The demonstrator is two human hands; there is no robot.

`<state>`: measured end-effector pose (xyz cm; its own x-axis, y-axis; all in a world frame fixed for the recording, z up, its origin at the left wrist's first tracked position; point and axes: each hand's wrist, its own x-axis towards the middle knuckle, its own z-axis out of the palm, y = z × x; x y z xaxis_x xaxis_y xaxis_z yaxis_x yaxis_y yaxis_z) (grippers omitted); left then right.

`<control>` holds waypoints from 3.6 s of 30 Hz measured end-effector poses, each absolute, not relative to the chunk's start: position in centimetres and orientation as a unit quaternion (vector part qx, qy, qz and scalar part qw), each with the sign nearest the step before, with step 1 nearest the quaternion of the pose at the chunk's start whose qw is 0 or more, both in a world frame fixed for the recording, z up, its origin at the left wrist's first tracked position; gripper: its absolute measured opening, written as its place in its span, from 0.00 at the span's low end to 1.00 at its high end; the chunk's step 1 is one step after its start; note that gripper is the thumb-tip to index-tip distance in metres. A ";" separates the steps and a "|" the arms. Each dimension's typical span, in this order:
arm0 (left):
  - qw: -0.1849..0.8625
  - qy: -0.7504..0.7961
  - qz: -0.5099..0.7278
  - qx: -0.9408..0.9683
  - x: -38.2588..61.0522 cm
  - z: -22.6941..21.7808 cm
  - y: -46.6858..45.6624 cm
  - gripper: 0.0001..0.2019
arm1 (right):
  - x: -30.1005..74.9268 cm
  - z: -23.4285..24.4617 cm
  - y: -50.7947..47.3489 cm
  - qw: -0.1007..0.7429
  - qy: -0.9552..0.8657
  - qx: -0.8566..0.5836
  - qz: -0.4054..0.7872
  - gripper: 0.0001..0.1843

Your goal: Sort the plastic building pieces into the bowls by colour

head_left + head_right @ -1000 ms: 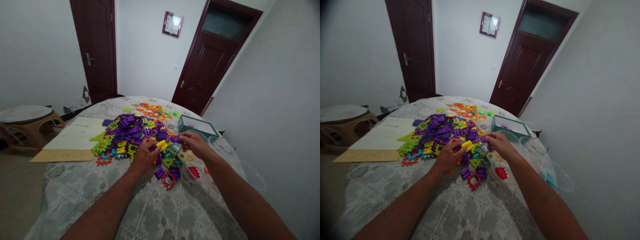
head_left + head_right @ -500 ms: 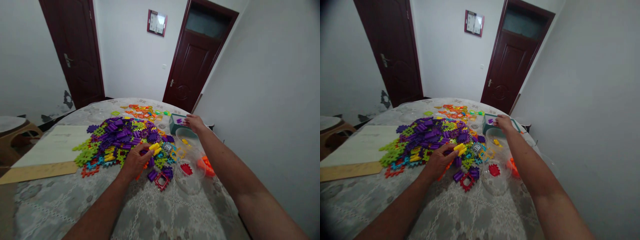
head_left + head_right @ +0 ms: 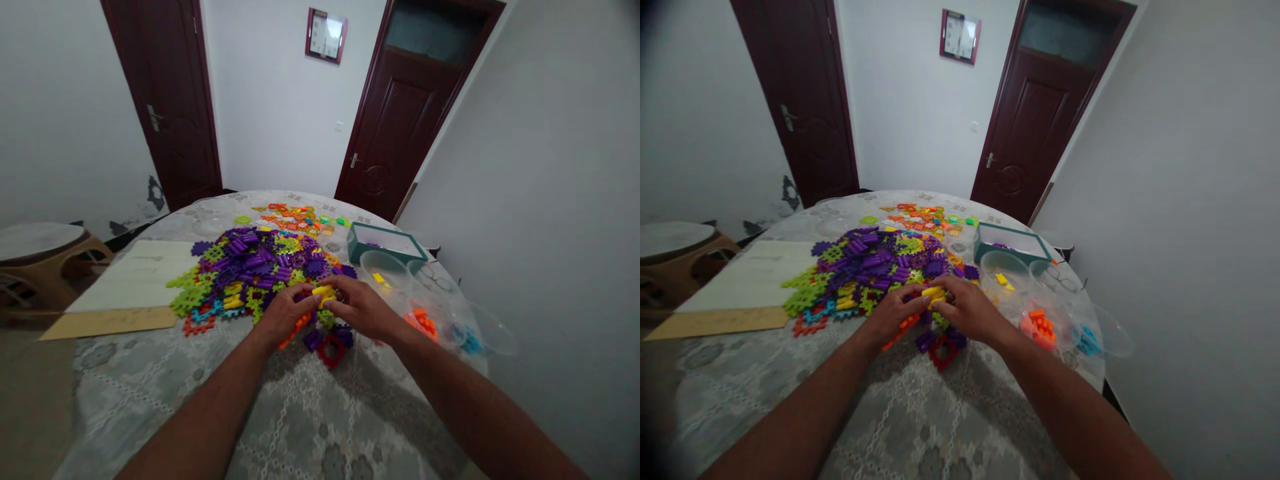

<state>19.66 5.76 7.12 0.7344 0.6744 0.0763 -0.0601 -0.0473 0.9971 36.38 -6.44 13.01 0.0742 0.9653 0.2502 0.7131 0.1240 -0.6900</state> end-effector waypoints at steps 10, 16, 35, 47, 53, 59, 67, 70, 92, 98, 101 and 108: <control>0.882 0.171 0.229 0.374 19.0 6.9 6.3 0.22 | 46.2 11.4 -6.3 0.301 -0.572 -0.761 -0.059 0.20; 0.903 0.172 0.224 0.325 19.0 7.0 6.3 0.18 | 47.3 11.3 -6.4 0.282 -0.562 -0.757 -0.177 0.22; 0.894 0.154 0.248 0.340 20.2 5.7 6.0 0.18 | 30.2 11.0 -5.8 0.320 -0.750 -0.577 0.034 0.11; 0.891 0.225 0.204 0.338 19.9 6.3 6.1 0.16 | 34.1 13.1 -10.6 0.444 -0.531 -0.721 -0.026 0.12; 0.886 0.226 0.215 0.344 19.9 7.6 6.0 0.13 | 43.0 12.8 -16.3 0.489 -0.348 -0.789 -0.134 0.25; 0.873 0.242 0.221 0.361 20.0 7.9 5.9 0.12 | 47.6 10.6 -19.9 0.404 -0.282 -0.856 -0.156 0.22; 0.865 0.255 0.225 0.370 20.3 7.2 6.1 0.12 | 46.1 9.3 -20.5 0.391 -0.300 -0.859 -0.140 0.20; 0.864 0.252 0.230 0.371 20.3 7.1 5.8 0.14 | 42.6 9.6 -19.6 0.410 -0.364 -0.829 -0.113 0.17; 0.891 0.254 0.251 0.282 20.7 7.0 5.2 0.20 | 27.3 9.0 -10.7 0.350 -0.669 -0.651 -0.074 0.09; 0.910 0.231 0.229 0.259 19.8 7.8 5.6 0.22 | 35.5 12.1 -17.0 0.385 -0.480 -0.761 -0.204 0.09; 0.911 0.219 0.227 0.266 19.7 7.9 5.5 0.24 | 41.2 11.6 -19.7 0.316 -0.412 -0.817 -0.252 0.14; 0.912 0.198 0.185 0.307 19.8 7.7 5.3 0.28 | 47.0 8.8 -21.6 0.207 -0.346 -0.864 -0.301 0.19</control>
<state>19.76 5.35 7.69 0.8536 0.4584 -0.2475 -0.2156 0.7433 0.6333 47.04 -21.58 8.83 0.5796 0.4739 0.6629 0.7227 -0.6749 -0.1494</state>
